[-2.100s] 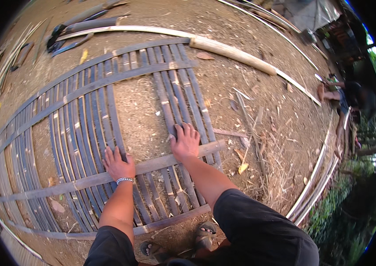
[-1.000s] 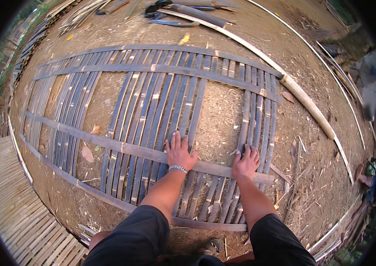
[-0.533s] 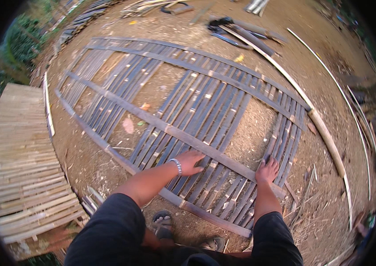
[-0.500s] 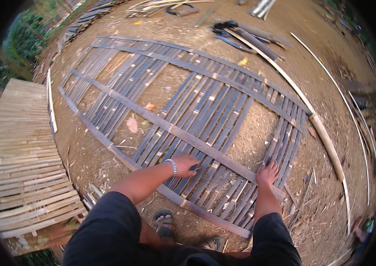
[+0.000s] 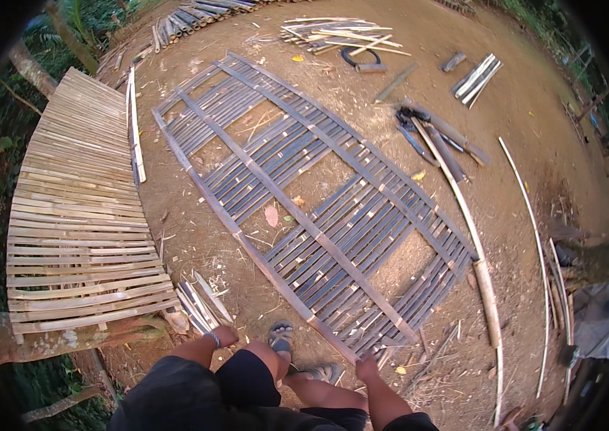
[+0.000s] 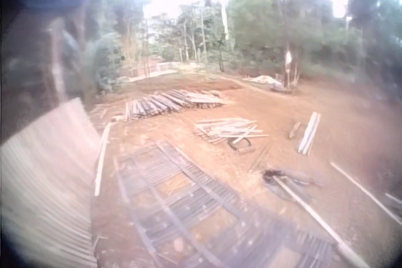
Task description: The person assembles a bamboo panel by aligning bamboo slats onto crossbeams and hammering them into place using a small mallet.
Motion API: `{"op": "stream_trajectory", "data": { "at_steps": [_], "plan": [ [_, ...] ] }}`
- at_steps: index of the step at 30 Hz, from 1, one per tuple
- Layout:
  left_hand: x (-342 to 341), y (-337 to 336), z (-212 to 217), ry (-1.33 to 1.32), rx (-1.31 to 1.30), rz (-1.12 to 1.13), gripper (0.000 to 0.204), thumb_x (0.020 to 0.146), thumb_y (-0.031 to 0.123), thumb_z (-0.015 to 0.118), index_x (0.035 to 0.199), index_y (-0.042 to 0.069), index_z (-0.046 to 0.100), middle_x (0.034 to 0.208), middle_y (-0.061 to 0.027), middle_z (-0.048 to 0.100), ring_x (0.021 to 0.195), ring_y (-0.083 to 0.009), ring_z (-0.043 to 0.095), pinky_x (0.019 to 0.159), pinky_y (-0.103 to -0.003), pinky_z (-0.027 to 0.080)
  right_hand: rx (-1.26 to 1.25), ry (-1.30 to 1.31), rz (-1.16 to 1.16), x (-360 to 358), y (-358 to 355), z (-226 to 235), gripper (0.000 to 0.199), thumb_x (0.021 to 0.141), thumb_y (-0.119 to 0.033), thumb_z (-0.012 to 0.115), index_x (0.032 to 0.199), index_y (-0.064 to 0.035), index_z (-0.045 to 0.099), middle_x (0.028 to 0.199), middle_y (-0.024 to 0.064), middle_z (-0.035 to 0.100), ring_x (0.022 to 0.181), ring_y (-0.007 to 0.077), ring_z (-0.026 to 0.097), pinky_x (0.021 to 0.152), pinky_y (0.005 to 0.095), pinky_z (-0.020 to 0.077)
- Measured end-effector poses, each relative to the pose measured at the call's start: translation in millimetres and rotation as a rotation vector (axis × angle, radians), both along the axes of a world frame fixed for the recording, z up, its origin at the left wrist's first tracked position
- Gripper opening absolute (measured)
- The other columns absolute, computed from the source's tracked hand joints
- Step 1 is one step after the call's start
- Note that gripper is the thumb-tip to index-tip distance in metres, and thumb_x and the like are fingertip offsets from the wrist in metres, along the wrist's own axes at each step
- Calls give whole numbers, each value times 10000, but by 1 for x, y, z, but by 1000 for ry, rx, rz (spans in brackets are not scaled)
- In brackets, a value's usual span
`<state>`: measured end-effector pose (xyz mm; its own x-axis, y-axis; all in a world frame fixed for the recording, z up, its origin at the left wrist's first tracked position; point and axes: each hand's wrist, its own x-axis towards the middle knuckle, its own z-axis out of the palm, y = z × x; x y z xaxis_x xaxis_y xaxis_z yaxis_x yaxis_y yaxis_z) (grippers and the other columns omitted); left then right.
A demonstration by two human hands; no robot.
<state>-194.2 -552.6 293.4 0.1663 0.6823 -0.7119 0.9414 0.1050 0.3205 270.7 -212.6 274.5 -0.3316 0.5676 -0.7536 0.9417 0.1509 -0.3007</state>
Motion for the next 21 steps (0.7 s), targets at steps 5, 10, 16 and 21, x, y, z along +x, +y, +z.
{"op": "stream_trajectory", "data": {
  "at_steps": [5, 10, 16, 21],
  "plan": [
    [72, -36, 160, -121, -180, 289, 292, 927, 270, 583, 1135, 138, 739, 1083, -139, 740, 1077, -363, 694, 907, -481, 555, -36, 88, 67, 3, -47, 101, 584, 950, -317, 609, 1439, -25, 479, 1146, 266, 701, 1089, 415, 675, 972, 462, 521],
    [79, -62, 240, -25, -152, 441, 313, 963, 304, 543, 1145, 135, 733, 1118, -187, 725, 1093, -378, 685, 941, -489, 545, -22, 226, 368, 22, -47, 138, 512, 955, -304, 597, 1387, -33, 551, 1103, 233, 719, 1060, 393, 680, 958, 433, 524],
    [68, -89, 298, 192, -57, 537, 311, 962, 259, 550, 1176, 161, 753, 1120, -186, 734, 1121, -370, 680, 945, -496, 555, 90, 277, 210, 2, -7, 277, 464, 959, -332, 605, 1309, -29, 637, 1075, 245, 726, 996, 416, 688, 920, 458, 531],
    [67, -88, 330, 209, -75, 456, 304, 944, 217, 571, 1178, 141, 750, 1114, -189, 729, 1111, -376, 679, 939, -498, 550, 130, 305, 139, 61, -4, 292, 306, 904, -198, 591, 1139, -44, 712, 1209, 220, 692, 1146, 373, 642, 973, 429, 528]
  ]
}}
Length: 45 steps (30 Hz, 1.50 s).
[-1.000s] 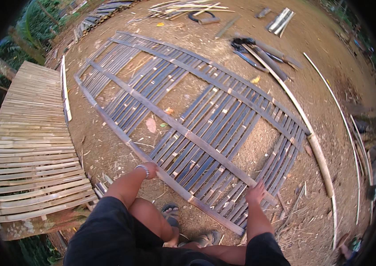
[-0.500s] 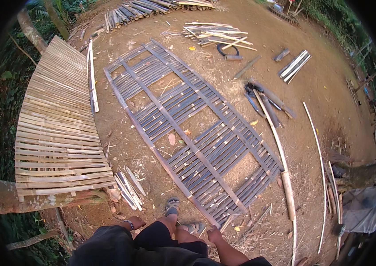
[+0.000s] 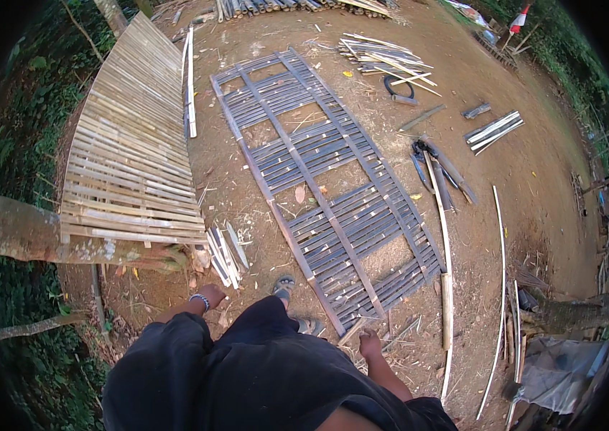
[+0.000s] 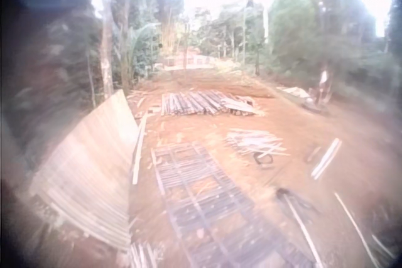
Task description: The person assembles a bamboo panel by aligning bamboo slats onto crossbeams and hammering them into place using a small mallet.
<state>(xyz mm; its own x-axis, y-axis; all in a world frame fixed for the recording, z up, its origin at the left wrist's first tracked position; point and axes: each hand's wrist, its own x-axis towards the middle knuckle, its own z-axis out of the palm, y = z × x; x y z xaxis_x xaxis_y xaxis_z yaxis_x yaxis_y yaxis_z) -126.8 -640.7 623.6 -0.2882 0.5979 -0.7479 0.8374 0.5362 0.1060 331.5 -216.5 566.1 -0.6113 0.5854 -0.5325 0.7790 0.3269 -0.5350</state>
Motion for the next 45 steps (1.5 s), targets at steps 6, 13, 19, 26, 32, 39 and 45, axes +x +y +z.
{"op": "stream_trajectory", "data": {
  "at_steps": [6, 13, 19, 26, 32, 39, 45],
  "plan": [
    [-1, 1, 1, -43, 41, -121, 300, 951, 241, 578, 1170, 97, 724, 1146, -192, 712, 1138, -384, 654, 966, -488, 533, 17, -225, 70, 57, -44, 32, 302, 902, -172, 577, 1137, -53, 727, 1303, 210, 666, 1220, 377, 626, 1030, 430, 514],
    [-18, 59, 23, -140, 289, 679, 286, 912, 294, 623, 988, 55, 760, 1108, -168, 734, 1059, -337, 684, 942, -431, 529, -128, -412, -118, 100, -80, 67, 343, 972, -260, 564, 1236, -102, 715, 1450, 175, 571, 1288, 346, 589, 1080, 415, 486],
    [-40, 109, 5, -206, 299, 592, 406, 899, 390, 645, 968, 2, 743, 1036, -233, 732, 995, -374, 695, 887, -446, 528, 21, -480, 55, 138, -82, 42, 359, 996, -312, 563, 1261, -107, 692, 1396, 182, 609, 1224, 364, 629, 1044, 433, 505],
    [-123, 108, -43, -102, 323, 120, 407, 943, 407, 597, 1024, 44, 764, 1106, -221, 728, 1075, -375, 678, 941, -456, 517, 134, -312, 197, 10, -37, 72, 328, 970, -208, 525, 1089, 5, 744, 1362, 221, 631, 1298, 397, 564, 1112, 426, 462],
    [-177, 134, -21, -241, 433, 656, 333, 918, 354, 593, 943, 44, 712, 836, -202, 712, 797, -381, 675, 805, -472, 518, -85, -156, -364, -116, -3, 160, 434, 1012, -309, 511, 1340, -43, 608, 1174, 252, 706, 1092, 386, 681, 980, 428, 512],
    [-250, 113, -48, -128, 391, 205, 159, 914, 162, 613, 1049, 119, 685, 981, -194, 702, 981, -410, 665, 856, -520, 533, -152, -158, -538, -136, 11, 172, 387, 978, -250, 561, 1296, -41, 631, 1252, 215, 682, 1158, 369, 658, 1013, 434, 512],
    [-275, 142, -49, 13, 345, -113, 179, 919, 125, 553, 1002, 113, 711, 926, -196, 695, 964, -393, 675, 851, -513, 545, 159, -427, 159, -68, -4, 120, 287, 898, -148, 590, 1114, -19, 730, 1408, 175, 601, 1227, 369, 618, 1086, 420, 495]
  ]
}}
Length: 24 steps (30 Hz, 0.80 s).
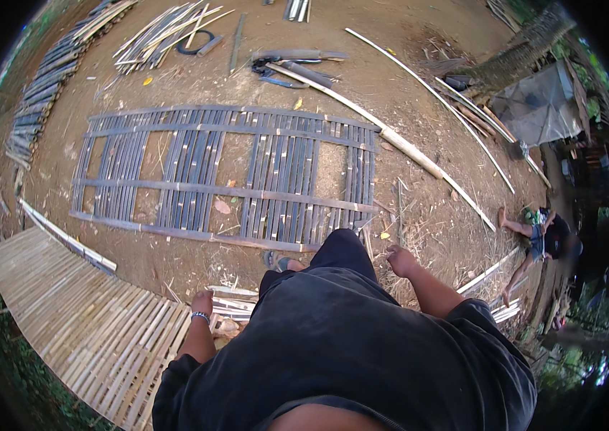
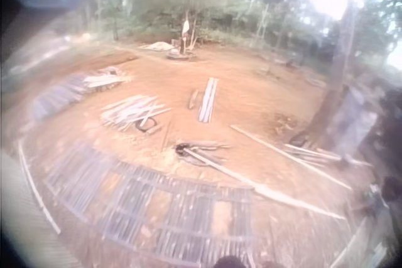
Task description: The person assembles a bamboo panel by aligning bamboo slats onto crossbeams and hammering them into place using a small mallet.
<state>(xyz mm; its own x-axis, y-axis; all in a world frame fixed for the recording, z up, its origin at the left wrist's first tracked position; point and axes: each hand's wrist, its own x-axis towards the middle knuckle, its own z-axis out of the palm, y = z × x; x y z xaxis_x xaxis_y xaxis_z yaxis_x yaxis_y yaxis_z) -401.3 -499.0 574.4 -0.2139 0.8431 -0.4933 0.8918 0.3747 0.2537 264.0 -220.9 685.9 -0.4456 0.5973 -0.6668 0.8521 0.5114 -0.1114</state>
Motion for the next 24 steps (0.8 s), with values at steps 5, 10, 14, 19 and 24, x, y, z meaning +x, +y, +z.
{"op": "stream_trajectory", "data": {
  "at_steps": [5, 10, 14, 19, 24],
  "plan": [
    [-23, 18, -38, -162, -61, 189, 158, 898, 157, 592, 1019, 132, 691, 983, -176, 696, 974, -391, 667, 846, -523, 545, -49, 22, -142, -25, 23, 40, 299, 937, -120, 522, 1123, 2, 723, 1443, 184, 573, 1237, 378, 613, 1090, 410, 487],
    [-21, 73, -52, -247, 8, 250, 159, 879, 121, 584, 990, 119, 698, 971, -207, 687, 961, -406, 667, 840, -517, 545, -32, 48, -235, -18, 62, 7, 321, 962, -135, 504, 1160, 1, 716, 1446, 183, 572, 1234, 370, 616, 1082, 412, 489],
    [10, 139, -14, 0, -31, -36, 172, 889, 117, 568, 983, 106, 712, 1001, -227, 693, 972, -416, 676, 848, -513, 550, -75, 26, -81, -1, 117, -22, 343, 990, -187, 494, 1190, -9, 709, 1448, 170, 573, 1234, 364, 616, 1077, 412, 489],
    [49, 217, -4, 62, -198, -40, 207, 931, 119, 541, 1015, 112, 730, 1049, -212, 720, 1023, -396, 690, 893, -500, 556, -80, 64, 54, 11, 220, -46, 339, 1003, -185, 509, 1255, -29, 672, 1353, 189, 632, 1197, 360, 638, 1041, 412, 502],
    [100, 304, -17, 41, -288, -1, 248, 935, 147, 542, 1061, 144, 756, 1044, -196, 731, 1023, -384, 698, 906, -503, 554, -156, 125, -291, 42, 364, -86, 408, 971, -294, 582, 1284, -43, 659, 1304, 221, 653, 1188, 374, 640, 1031, 412, 495]
  ]
}}
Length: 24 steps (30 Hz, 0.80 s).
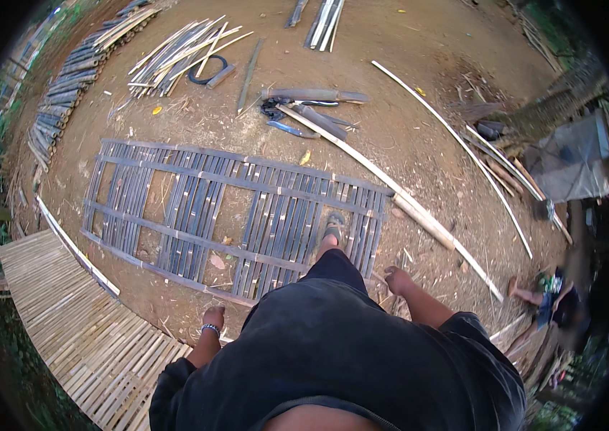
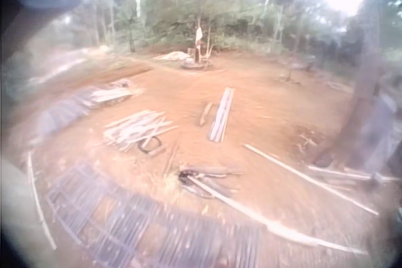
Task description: The person assembles a bamboo panel by aligning bamboo slats onto crossbeams and hammering them into place using a small mallet.
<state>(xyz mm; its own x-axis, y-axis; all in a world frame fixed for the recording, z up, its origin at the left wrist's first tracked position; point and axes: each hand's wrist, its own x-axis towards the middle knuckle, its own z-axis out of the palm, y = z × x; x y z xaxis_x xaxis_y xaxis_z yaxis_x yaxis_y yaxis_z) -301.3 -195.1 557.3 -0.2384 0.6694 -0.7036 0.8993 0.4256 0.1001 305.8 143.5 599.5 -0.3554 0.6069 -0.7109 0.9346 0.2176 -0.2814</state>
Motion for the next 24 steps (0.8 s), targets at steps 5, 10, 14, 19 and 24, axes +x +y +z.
{"op": "stream_trajectory", "data": {
  "at_steps": [5, 10, 14, 19, 24],
  "plan": [
    [67, 165, 40, -157, 223, 206, 261, 951, 245, 592, 1099, 88, 739, 1025, -196, 734, 1007, -366, 700, 893, -469, 547, 46, 138, -329, 7, 138, 30, 400, 979, -272, 558, 1308, -63, 650, 1290, 227, 668, 1156, 362, 664, 1007, 424, 513],
    [113, 343, 125, -472, 479, 621, 399, 974, 387, 650, 1136, 29, 719, 982, -150, 729, 932, -242, 690, 845, -358, 526, 44, 96, -451, 1, 229, 68, 408, 970, -297, 588, 1321, -96, 643, 1208, 239, 701, 1125, 375, 676, 990, 423, 514],
    [123, 382, 124, -509, 447, 740, 371, 974, 367, 650, 1121, 35, 725, 998, -139, 727, 932, -248, 693, 854, -353, 526, 84, 65, -139, 20, 245, 72, 407, 974, -265, 565, 1319, -62, 639, 1291, 235, 666, 1188, 371, 647, 1035, 417, 496],
    [86, 340, 41, -114, 184, 154, 313, 959, 262, 616, 1212, 101, 705, 1126, -149, 741, 1069, -322, 693, 943, -422, 536, -42, -3, -119, 43, 266, 82, 377, 969, -227, 550, 1279, -46, 667, 1309, 210, 650, 1181, 364, 642, 1037, 410, 496],
    [81, 332, -35, -62, -115, 15, 340, 961, 191, 542, 1262, 150, 694, 1184, -158, 731, 1153, -324, 672, 991, -443, 531, 45, -2, -45, 118, 325, 49, 424, 953, -242, 582, 1315, -27, 633, 1118, 213, 724, 983, 313, 709, 890, 397, 547]
  ]
}}
